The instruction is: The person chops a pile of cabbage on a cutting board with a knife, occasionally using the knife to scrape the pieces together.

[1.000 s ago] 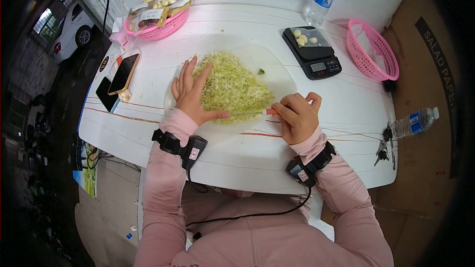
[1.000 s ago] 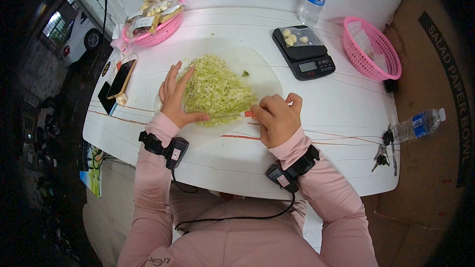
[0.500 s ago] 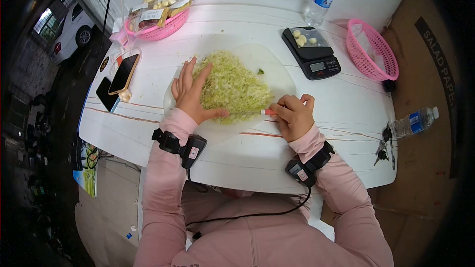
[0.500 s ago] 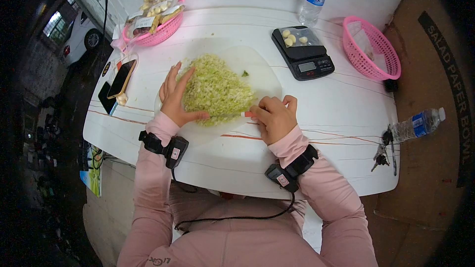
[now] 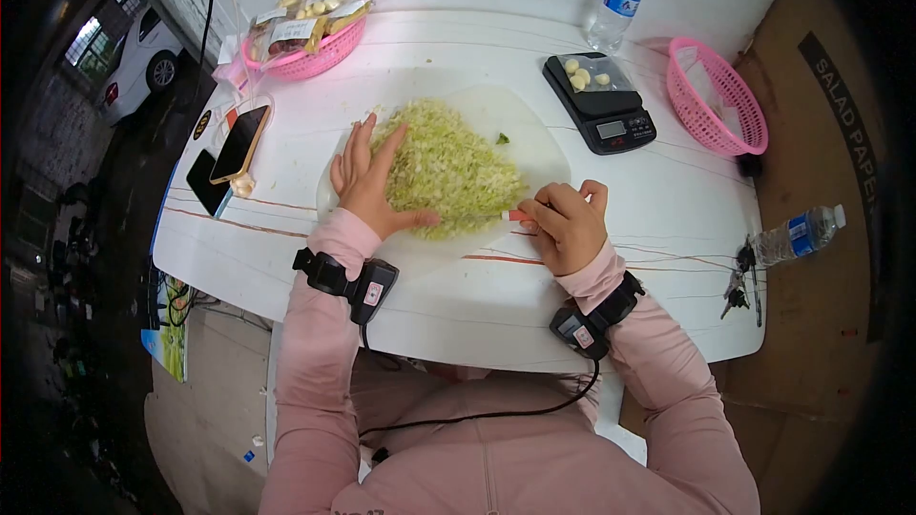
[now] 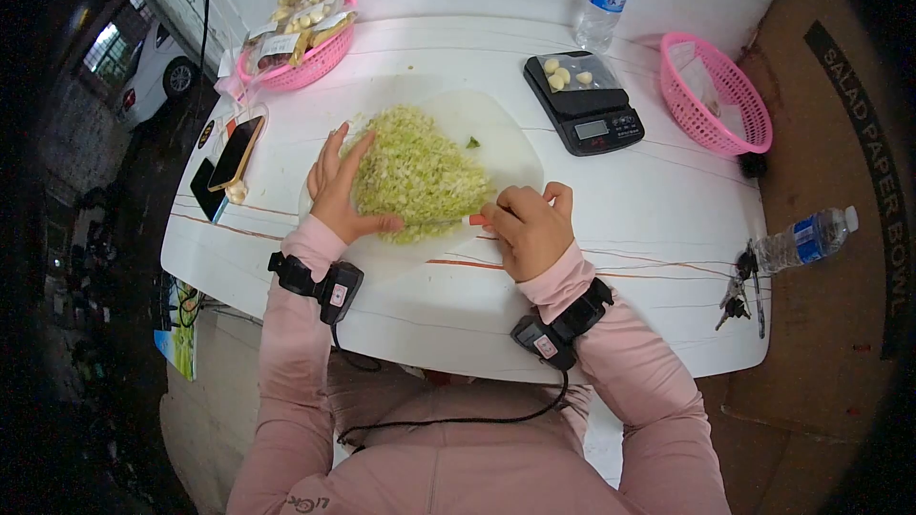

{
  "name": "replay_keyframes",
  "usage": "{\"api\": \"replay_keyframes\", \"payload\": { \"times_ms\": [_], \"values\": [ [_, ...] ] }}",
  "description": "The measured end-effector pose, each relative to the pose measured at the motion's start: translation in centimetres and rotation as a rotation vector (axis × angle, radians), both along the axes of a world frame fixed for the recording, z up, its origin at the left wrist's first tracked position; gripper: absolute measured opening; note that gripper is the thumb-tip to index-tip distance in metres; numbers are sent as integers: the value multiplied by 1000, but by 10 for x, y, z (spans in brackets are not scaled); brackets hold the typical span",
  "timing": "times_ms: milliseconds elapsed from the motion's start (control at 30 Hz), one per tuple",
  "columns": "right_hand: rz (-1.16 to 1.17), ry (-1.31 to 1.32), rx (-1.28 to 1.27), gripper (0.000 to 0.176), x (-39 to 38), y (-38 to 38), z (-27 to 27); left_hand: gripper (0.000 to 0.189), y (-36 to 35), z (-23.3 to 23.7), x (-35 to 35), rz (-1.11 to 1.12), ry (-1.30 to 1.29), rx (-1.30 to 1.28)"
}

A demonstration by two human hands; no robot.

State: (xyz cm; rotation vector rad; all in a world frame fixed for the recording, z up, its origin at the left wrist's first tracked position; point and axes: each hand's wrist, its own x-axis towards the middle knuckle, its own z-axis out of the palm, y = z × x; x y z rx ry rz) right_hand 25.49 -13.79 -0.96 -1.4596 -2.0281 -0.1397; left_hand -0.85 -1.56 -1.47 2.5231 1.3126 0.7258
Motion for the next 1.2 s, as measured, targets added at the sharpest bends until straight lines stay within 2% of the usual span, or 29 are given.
{"api": "replay_keyframes", "payload": {
  "times_ms": [100, 200, 300, 400, 500, 567, 667, 800, 867, 1200],
  "values": [
    [2, -5, 50, 21, -3, -1, 3, 125, -1, 0, -1, 13, 19, -20],
    [-9, 1, -10, 22, -2, 0, -1, 126, 0, 0, -1, 7, -3, -14],
    [-7, -19, 83, 22, -3, -1, 4, 127, 0, 1, 0, 25, 18, -46],
    [-15, 7, -3, 23, -1, 1, -5, 127, 1, -2, 0, 19, -18, -37],
    [-6, 15, 86, 21, -3, 0, 2, 128, 2, -3, 0, 28, 15, -47],
    [-23, -8, -29, 22, 0, 3, -9, 128, 4, -7, -1, 9, -21, -9],
    [-11, 6, 54, 21, -3, -1, 3, 127, 1, -2, 0, 29, 18, -29],
    [-26, -12, 2, 22, -3, 1, 0, 127, 1, -4, -2, 16, 3, -20],
    [-18, -19, 86, 21, -5, -1, 6, 127, 1, -2, -1, 17, 5, -32],
    [-22, 27, 11, 21, -2, 1, -3, 126, 0, 0, 0, 32, 13, -28]
  ]
}}
